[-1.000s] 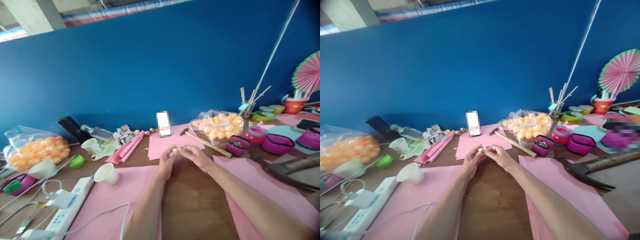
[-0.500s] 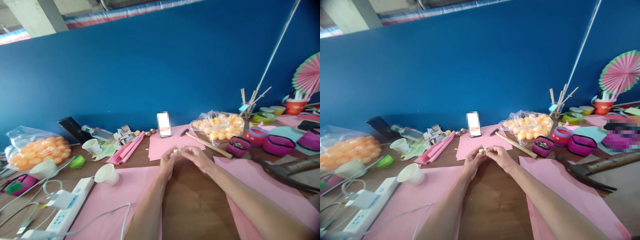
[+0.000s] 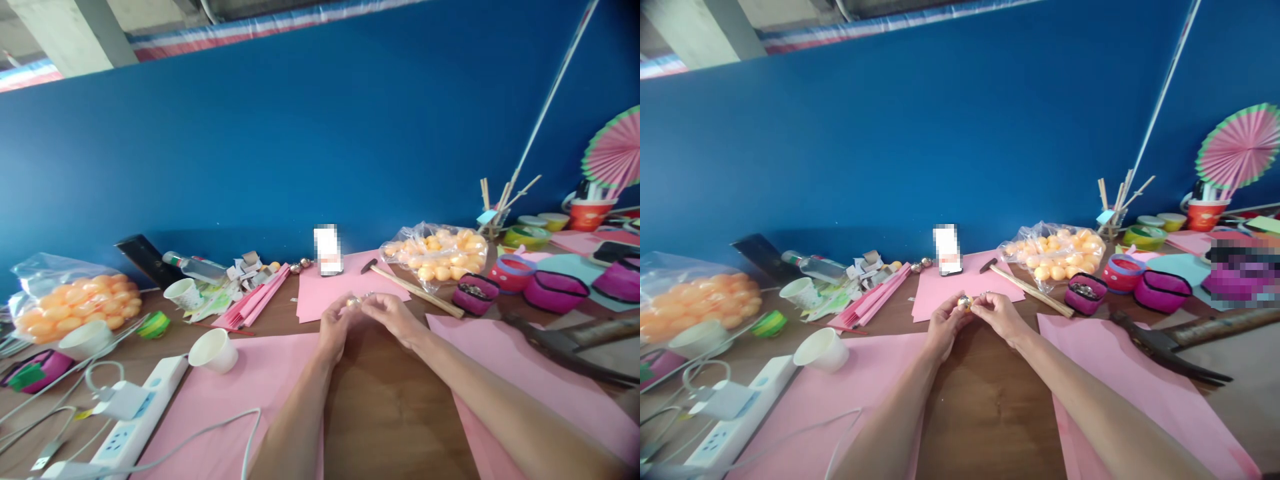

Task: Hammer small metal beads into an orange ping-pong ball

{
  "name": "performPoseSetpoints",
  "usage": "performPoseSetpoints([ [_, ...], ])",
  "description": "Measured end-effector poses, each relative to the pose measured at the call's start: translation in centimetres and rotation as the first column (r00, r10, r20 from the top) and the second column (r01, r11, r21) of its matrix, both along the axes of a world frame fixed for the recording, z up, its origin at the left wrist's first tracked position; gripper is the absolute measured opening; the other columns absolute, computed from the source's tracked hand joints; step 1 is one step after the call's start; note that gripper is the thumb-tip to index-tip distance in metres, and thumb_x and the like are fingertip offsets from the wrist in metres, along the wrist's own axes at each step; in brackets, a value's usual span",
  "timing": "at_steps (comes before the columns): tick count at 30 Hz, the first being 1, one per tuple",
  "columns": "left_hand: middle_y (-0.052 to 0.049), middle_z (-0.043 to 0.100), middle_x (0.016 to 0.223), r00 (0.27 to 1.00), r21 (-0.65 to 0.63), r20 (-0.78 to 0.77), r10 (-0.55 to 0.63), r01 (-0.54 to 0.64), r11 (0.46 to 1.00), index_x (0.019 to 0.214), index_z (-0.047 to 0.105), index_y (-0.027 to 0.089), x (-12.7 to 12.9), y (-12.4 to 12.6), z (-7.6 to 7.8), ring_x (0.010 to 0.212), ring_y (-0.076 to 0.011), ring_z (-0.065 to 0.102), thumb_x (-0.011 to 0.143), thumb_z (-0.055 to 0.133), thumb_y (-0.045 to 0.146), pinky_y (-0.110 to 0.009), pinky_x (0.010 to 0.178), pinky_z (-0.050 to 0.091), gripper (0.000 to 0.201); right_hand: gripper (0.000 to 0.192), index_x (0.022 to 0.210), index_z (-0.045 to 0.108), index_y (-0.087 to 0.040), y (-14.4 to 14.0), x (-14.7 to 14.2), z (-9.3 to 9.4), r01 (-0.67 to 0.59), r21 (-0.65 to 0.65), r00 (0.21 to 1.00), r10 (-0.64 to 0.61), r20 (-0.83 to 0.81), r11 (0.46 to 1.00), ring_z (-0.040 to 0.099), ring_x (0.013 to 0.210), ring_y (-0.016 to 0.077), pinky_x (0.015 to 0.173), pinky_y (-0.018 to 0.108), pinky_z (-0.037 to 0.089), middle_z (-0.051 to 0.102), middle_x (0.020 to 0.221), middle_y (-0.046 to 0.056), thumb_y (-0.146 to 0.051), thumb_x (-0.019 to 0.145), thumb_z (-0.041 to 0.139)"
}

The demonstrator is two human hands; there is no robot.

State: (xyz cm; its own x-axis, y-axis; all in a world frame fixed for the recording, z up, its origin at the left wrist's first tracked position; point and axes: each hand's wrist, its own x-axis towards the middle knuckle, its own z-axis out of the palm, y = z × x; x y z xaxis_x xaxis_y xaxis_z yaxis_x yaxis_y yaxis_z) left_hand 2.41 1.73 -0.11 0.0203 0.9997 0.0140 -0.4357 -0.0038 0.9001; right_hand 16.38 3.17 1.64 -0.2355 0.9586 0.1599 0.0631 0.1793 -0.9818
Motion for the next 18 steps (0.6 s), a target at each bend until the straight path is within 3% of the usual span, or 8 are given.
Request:
performPoseSetpoints([
  [18, -0.009, 0.066, 0.094, 1.0, -0.007, -0.022, 0.012, -0.012, 1.0, 0.109, 0.057, 0.016, 0.02, -0.17, 0.29, 0.082, -0.0183, 0.061, 0.066, 0.066, 0.032, -0.037, 0.082, 0.045, 0.047, 0.021, 0.073, 0.056, -0.015, -0.04, -0.13, -0.05, 0.005, -0.026, 0.999, -0.006, -0.049, 1.0, 0.053, 0.072, 0.014, 0.068, 0.026, 0.042, 0.059, 0.075, 0.001, -0.035, 0.067, 0.061],
])
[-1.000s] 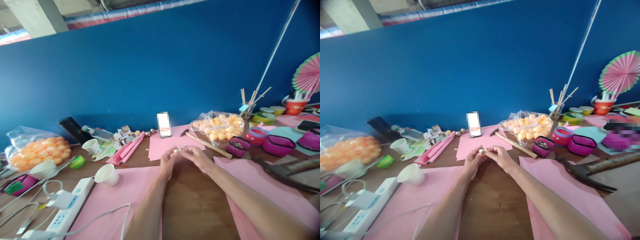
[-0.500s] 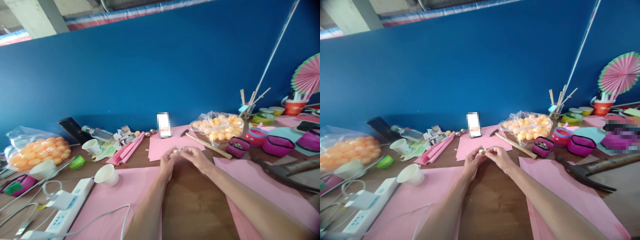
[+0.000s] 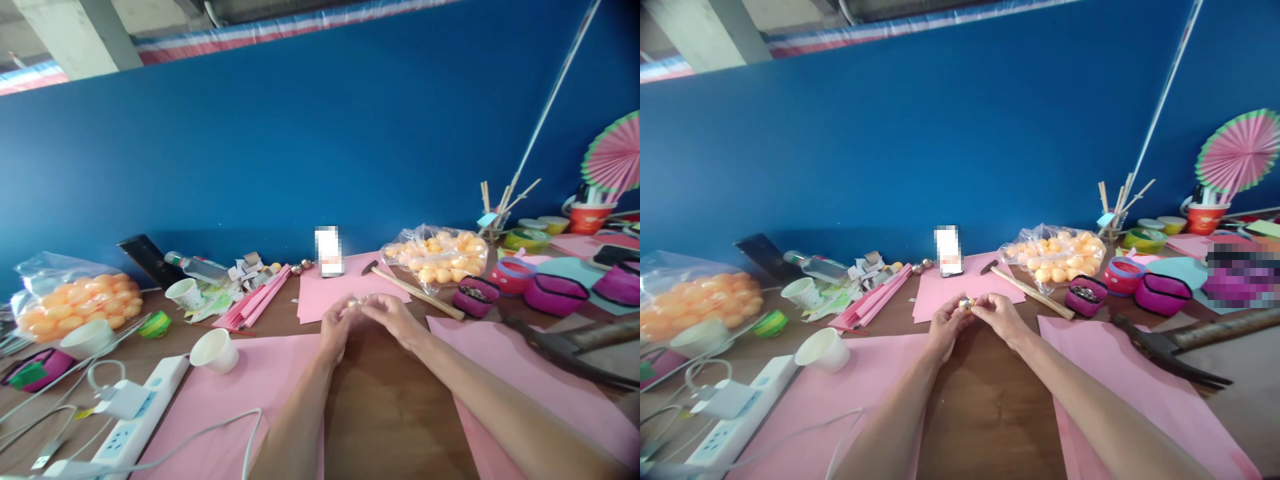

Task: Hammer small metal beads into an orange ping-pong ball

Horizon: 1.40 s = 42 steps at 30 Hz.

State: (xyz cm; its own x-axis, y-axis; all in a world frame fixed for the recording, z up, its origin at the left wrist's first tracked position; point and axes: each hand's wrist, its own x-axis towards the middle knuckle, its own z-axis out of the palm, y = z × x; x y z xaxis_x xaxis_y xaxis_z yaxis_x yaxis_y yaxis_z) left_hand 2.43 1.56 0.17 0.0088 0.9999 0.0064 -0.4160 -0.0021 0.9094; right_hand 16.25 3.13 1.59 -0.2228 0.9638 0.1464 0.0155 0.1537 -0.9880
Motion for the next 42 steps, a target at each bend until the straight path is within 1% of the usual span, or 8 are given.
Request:
performPoseSetpoints([
  [8, -0.009, 0.066, 0.091, 1.0, 0.002, -0.011, 0.011, -0.011, 1.0, 0.107, 0.058, 0.015, 0.1, -0.09, 0.21, 0.077, -0.0169, 0.061, 0.064, 0.067, 0.034, -0.035, 0.078, 0.047, 0.048, 0.025, 0.078, 0.057, -0.016, 0.27, 0.1, -0.59, 0.02, 0.004, 0.999, -0.02, 0.034, 1.0, 0.055, 0.076, 0.0161, 0.071, 0.028, 0.044, 0.061, 0.079, 0.002, -0.039, 0.068, 0.06],
  [14, -0.008, 0.066, 0.089, 1.0, -0.009, -0.013, 0.026, -0.026, 1.0, 0.105, 0.059, 0.014, 0.18, -0.07, 0.16, 0.076, -0.0164, 0.061, 0.063, 0.067, 0.033, -0.034, 0.076, 0.048, 0.046, 0.028, 0.081, 0.058, -0.016, 0.38, 0.11, -0.8, 0.033, 0.007, 0.999, -0.033, 0.019, 0.999, 0.057, 0.08, 0.0182, 0.074, 0.031, 0.045, 0.062, 0.083, 0.004, -0.04, 0.067, 0.062],
  [19, -0.008, 0.066, 0.088, 1.0, -0.008, -0.017, 0.022, -0.022, 1.0, 0.104, 0.06, 0.014, 0.16, -0.11, 0.21, 0.074, -0.016, 0.061, 0.063, 0.067, 0.034, -0.034, 0.075, 0.048, 0.046, 0.035, 0.093, 0.058, -0.017, 0.39, 0.01, -0.84, -0.07, -0.044, 0.992, 0.064, -0.11, 0.997, 0.058, 0.089, 0.0205, 0.081, 0.035, 0.045, 0.063, 0.094, 0.006, -0.04, 0.066, 0.064],
  [23, -0.009, 0.066, 0.091, 1.0, 0.01, -0.011, 0.015, -0.015, 1.0, 0.104, 0.06, 0.015, 0.18, -0.09, 0.25, 0.076, -0.0164, 0.061, 0.065, 0.066, 0.033, -0.034, 0.077, 0.047, 0.044, 0.037, 0.098, 0.059, -0.017, 0.41, -0.06, -0.94, -0.092, -0.054, 0.987, 0.084, -0.136, 0.994, 0.057, 0.095, 0.0216, 0.086, 0.037, 0.044, 0.063, 0.101, 0.007, -0.039, 0.068, 0.063],
  [30, -0.009, 0.066, 0.092, 1.0, 0.01, -0.008, 0.028, -0.028, 1.0, 0.104, 0.06, 0.014, 0.26, -0.09, 0.24, 0.078, -0.0173, 0.061, 0.063, 0.067, 0.034, -0.033, 0.075, 0.048, 0.045, 0.04, 0.097, 0.061, -0.017, 0.48, -0.18, -0.88, -0.077, -0.062, 0.987, 0.067, -0.148, 0.995, 0.057, 0.095, 0.023, 0.087, 0.039, 0.043, 0.063, 0.1, 0.007, -0.04, 0.064, 0.066],
  [33, -0.009, 0.066, 0.095, 0.999, 0.015, -0.013, 0.029, -0.029, 0.999, 0.103, 0.06, 0.014, 0.26, -0.05, 0.13, 0.077, -0.0169, 0.061, 0.064, 0.066, 0.034, -0.033, 0.076, 0.048, 0.044, 0.04, 0.097, 0.06, -0.017, 0.5, -0.19, -0.86, -0.07, -0.062, 0.989, 0.061, -0.138, 0.996, 0.057, 0.095, 0.0228, 0.086, 0.039, 0.044, 0.064, 0.1, 0.007, -0.041, 0.064, 0.066],
  [38, -0.009, 0.065, 0.097, 0.999, 0.003, -0.033, 0.04, -0.04, 0.999, 0.102, 0.061, 0.016, 0.27, 0.03, -0.03, 0.082, -0.0184, 0.061, 0.063, 0.067, 0.033, -0.034, 0.079, 0.047, 0.043, 0.035, 0.093, 0.061, -0.017, 0.56, -0.16, -0.83, -0.047, -0.044, 0.994, 0.042, -0.105, 0.998, 0.059, 0.091, 0.0214, 0.084, 0.036, 0.045, 0.064, 0.097, 0.007, -0.039, 0.066, 0.064],
  [42, -0.009, 0.065, 0.094, 0.999, 0.012, -0.032, -0.004, 0.004, 1.0, 0.106, 0.059, 0.016, 0.23, -0.05, 0.18, 0.081, -0.0181, 0.061, 0.066, 0.065, 0.034, -0.034, 0.078, 0.047, 0.045, 0.033, 0.089, 0.061, -0.017, 0.5, -0.24, -0.68, -0.007, -0.062, 0.995, 0.001, -0.096, 0.998, 0.059, 0.088, 0.0211, 0.08, 0.035, 0.046, 0.065, 0.093, 0.007, -0.038, 0.064, 0.066],
])
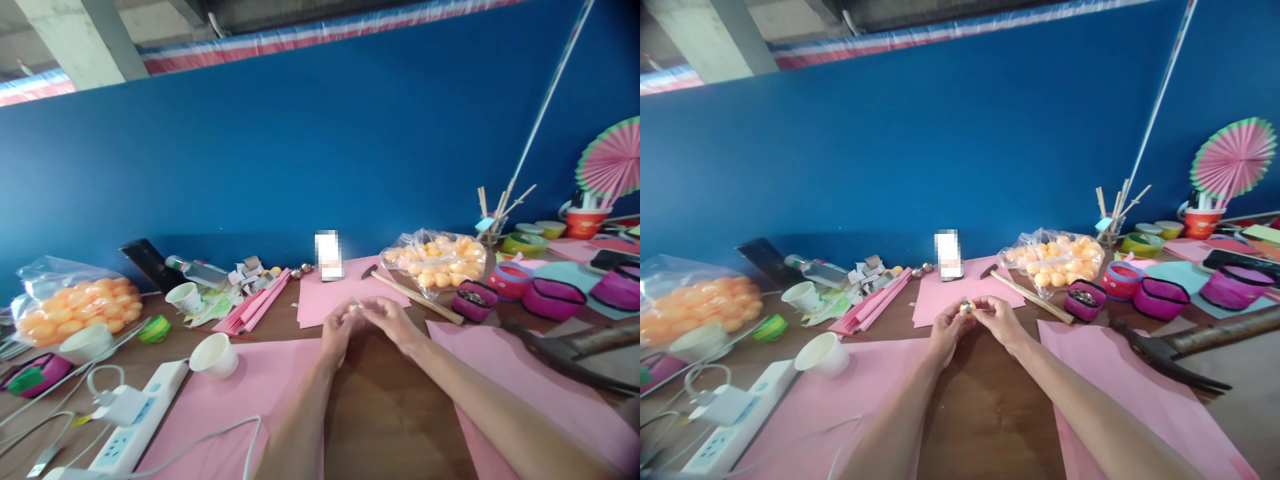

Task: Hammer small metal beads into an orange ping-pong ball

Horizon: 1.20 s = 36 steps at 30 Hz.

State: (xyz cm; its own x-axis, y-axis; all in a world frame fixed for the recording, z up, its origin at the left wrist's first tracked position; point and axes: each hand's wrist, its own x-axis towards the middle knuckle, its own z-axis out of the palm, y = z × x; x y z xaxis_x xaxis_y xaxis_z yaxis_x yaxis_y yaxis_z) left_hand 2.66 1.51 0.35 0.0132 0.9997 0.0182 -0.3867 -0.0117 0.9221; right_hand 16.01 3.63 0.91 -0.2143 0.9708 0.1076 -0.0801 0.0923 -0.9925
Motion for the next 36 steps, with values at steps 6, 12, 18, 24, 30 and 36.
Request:
performPoseSetpoints([
  [6, -0.007, 0.066, 0.09, 0.994, 0.032, -0.1, 0.051, -0.048, 0.998, 0.105, 0.059, 0.018, -0.1, 0.0, 0.0, 0.076, -0.0162, 0.06, 0.063, 0.067, 0.034, -0.028, 0.069, 0.048, 0.046, 0.03, 0.092, 0.06, -0.019, -0.1, -0.2, 0.2, -0.044, 0.095, 0.998, 0.039, 0.056, 0.995, 0.059, 0.088, 0.0206, 0.079, 0.034, 0.046, 0.064, 0.094, 0.005, -0.039, 0.07, 0.06],
  [12, -0.004, 0.062, 0.076, 0.968, 0.011, -0.086, 0.236, -0.236, 0.972, 0.101, 0.06, 0.014, -0.6, 0.7, -0.4, 0.054, -0.0082, 0.054, 0.065, 0.062, 0.042, -0.021, 0.052, 0.045, 0.046, 0.028, 0.1, 0.057, -0.018, 1.2, 2.5, 0.0, 0.145, 0.487, 0.723, -0.429, 0.542, 0.861, 0.053, 0.096, 0.0247, 0.083, 0.036, 0.04, 0.061, 0.1, 0.009, -0.034, 0.078, 0.049],
  [18, -0.002, 0.058, 0.085, 0.949, -0.039, 0.108, 0.298, -0.295, 0.955, 0.109, 0.054, 0.021, -1.5, 1.2, -0.5, 0.063, -0.0081, 0.058, 0.067, 0.063, 0.035, -0.022, 0.062, 0.048, 0.045, 0.029, 0.108, 0.05, -0.016, 2.7, 6.0, 0.1, 0.17, 0.473, 0.01, -0.482, 0.876, 0.864, 0.046, 0.099, 0.028, 0.078, 0.039, 0.036, 0.055, 0.107, 0.013, -0.02, 0.081, 0.038],
  [24, -0.003, 0.06, 0.088, 0.89, -0.091, 0.372, 0.264, -0.248, 0.964, 0.107, 0.055, 0.022, -2.1, 1.6, -0.6, 0.073, -0.0099, 0.061, 0.073, 0.059, 0.026, -0.026, 0.074, 0.048, 0.035, 0.034, 0.105, 0.053, -0.02, 3.4, 6.3, 0.0, 0.134, 0.444, -0.101, -0.434, 0.895, 0.886, 0.05, 0.091, 0.0252, 0.068, 0.034, 0.036, 0.056, 0.103, 0.012, -0.013, 0.083, 0.029],
  [30, -0.004, 0.062, 0.087, 0.868, -0.143, 0.396, 0.301, -0.266, 0.953, 0.106, 0.054, 0.023, -2.7, 1.8, -0.5, 0.072, -0.0118, 0.063, 0.075, 0.057, 0.022, -0.026, 0.071, 0.05, 0.031, 0.036, 0.114, 0.047, -0.021, 2.6, 4.9, 0.4, -0.007, 0.682, -0.088, -0.68, 0.728, 0.731, 0.047, 0.092, 0.0242, 0.071, 0.033, 0.035, 0.055, 0.1, 0.011, -0.012, 0.083, 0.033],
  [36, -0.007, 0.063, 0.08, 0.762, -0.229, 0.482, 0.432, -0.367, 0.902, 0.084, 0.057, 0.015, -3.4, 2.4, -0.8, 0.073, -0.0137, 0.063, 0.078, 0.053, 0.027, -0.027, 0.071, 0.051, 0.014, 0.023, 0.102, 0.052, -0.021, 1.0, 2.6, 1.1, -0.109, 0.767, 0.15, -0.752, 0.642, 0.632, 0.05, 0.08, 0.0179, 0.067, 0.026, 0.034, 0.059, 0.082, 0.005, -0.028, 0.087, 0.036],
])
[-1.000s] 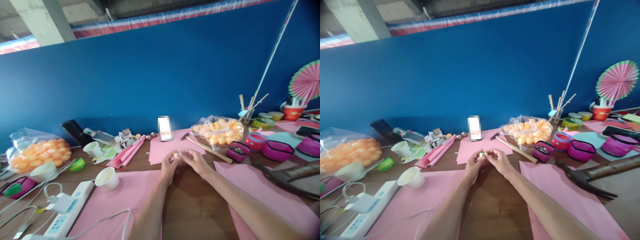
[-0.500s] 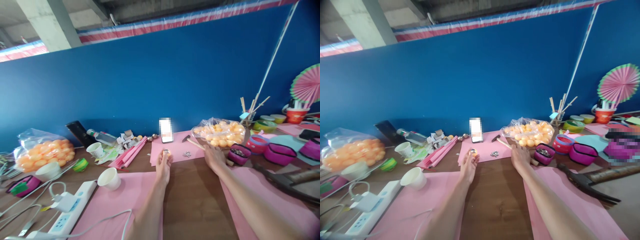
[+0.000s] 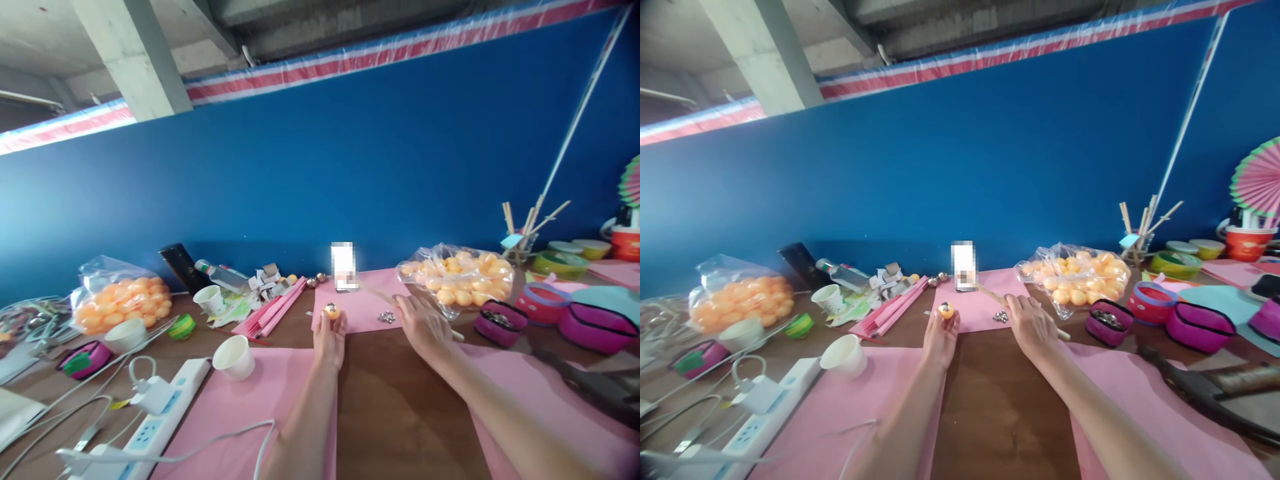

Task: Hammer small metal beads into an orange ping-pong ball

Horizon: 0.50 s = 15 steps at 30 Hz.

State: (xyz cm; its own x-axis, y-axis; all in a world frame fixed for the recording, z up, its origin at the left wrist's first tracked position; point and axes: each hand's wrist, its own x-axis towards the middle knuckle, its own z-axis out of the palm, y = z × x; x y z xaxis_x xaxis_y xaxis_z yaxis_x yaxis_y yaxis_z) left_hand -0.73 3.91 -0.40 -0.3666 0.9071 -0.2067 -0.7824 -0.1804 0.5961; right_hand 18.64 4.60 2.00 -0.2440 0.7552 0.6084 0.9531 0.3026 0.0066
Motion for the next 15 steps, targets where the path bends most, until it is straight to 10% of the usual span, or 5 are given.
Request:
performPoseSetpoints([
  [15, -0.007, 0.063, 0.077, 0.999, 0.017, 0.018, 0.026, -0.027, 1.0, 0.079, 0.059, 0.013, -0.1, 0.3, -0.1, 0.069, -0.0119, 0.063, 0.076, 0.056, 0.026, -0.021, 0.063, 0.052, 0.013, 0.021, 0.091, 0.053, -0.024, -1.7, -1.3, -0.4, -0.142, -0.05, 0.99, 0.141, -0.014, 0.989, 0.056, 0.066, 0.0117, 0.048, 0.022, 0.025, 0.06, 0.073, -0.001, -0.035, 0.088, 0.034],
])
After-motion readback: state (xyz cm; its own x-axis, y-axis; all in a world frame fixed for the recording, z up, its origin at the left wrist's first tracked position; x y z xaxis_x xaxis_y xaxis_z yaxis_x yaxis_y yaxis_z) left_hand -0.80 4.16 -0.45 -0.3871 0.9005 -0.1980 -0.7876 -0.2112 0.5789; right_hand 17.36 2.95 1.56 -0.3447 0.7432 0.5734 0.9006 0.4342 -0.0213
